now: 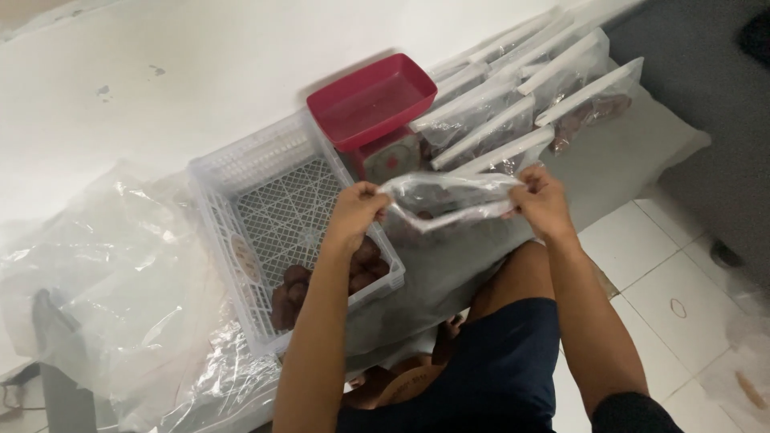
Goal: The person transfers brown round fruits from a white plastic basket into a red weighing tray, then places them into clear zip-top bags. The person seals each bag and sets it aside on the table.
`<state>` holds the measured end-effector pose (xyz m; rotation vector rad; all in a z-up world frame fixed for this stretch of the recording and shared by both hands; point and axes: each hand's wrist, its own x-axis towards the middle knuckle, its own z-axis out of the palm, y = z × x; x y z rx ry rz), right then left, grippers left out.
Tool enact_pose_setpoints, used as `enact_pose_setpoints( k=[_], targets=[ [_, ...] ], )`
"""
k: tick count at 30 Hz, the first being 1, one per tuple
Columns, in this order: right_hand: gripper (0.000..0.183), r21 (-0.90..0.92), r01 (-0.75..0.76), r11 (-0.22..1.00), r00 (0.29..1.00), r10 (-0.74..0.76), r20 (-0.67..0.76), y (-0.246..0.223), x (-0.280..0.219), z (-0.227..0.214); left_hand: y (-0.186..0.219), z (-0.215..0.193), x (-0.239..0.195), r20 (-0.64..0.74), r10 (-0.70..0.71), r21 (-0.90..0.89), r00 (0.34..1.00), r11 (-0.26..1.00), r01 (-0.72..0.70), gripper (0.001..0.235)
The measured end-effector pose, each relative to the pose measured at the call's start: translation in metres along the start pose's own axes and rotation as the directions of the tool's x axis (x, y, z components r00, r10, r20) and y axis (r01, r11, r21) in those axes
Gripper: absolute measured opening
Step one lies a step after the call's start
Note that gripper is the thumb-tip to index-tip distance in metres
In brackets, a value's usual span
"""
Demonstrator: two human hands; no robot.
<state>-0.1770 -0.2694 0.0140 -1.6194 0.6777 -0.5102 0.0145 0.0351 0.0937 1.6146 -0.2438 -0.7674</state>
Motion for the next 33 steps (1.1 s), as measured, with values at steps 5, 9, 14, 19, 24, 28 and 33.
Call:
enact_pose_setpoints(
  k=[5, 9, 14, 19, 24, 28, 33],
  targets=[
    [0.011, -0.656, 0.253, 0.711, 0.834, -0.504, -0.224, -0.018, -0.004, 0.000, 0.013, 0.015, -0.008, -0.131, 0.453, 0.620, 0.882, 0.732, -0.284, 0.011],
    [0.016, -0.476, 0.187, 0.859, 0.938, -0.301, -0.175, -0.028, -0.001, -0.005, 0.002, 0.016, 0.009, -0.090, 0.422, 0.753, 0.902, 0.622, -0.215, 0.014],
    [0.032, 0.066, -0.195, 0.979, 0.977, 0.187, 0.107, -0.096, -0.042, -0.004, 0.060, 0.009, -0.041, 0.003, -0.004, 0.416, 1.000, 0.910, 0.003, 0.042],
    [0.030, 0.420, -0.183, 0.889, 0.935, 0.025, 0.354, -0.081, -0.035, -0.018, 0.075, 0.004, -0.052, 0.151, -0.027, 0.094, 0.988, 0.996, 0.013, 0.053],
    [0.024, 0.309, -0.108, 0.945, 0.981, 0.050, 0.190, -0.035, -0.009, -0.020, 0.054, 0.002, -0.037, -0.004, 0.062, 0.231, 0.998, 0.971, -0.059, 0.029],
    [0.022, -0.239, 0.126, 0.963, 0.979, -0.159, -0.124, -0.034, -0.003, -0.025, 0.024, 0.002, -0.004, -0.092, 0.505, 0.632, 0.858, 0.695, -0.342, 0.009],
    [0.022, -0.589, 0.141, 0.796, 0.960, -0.256, -0.115, -0.077, -0.015, -0.019, 0.045, 0.012, -0.017, -0.103, 0.380, 0.641, 0.919, 0.732, -0.231, 0.017]
  ],
)
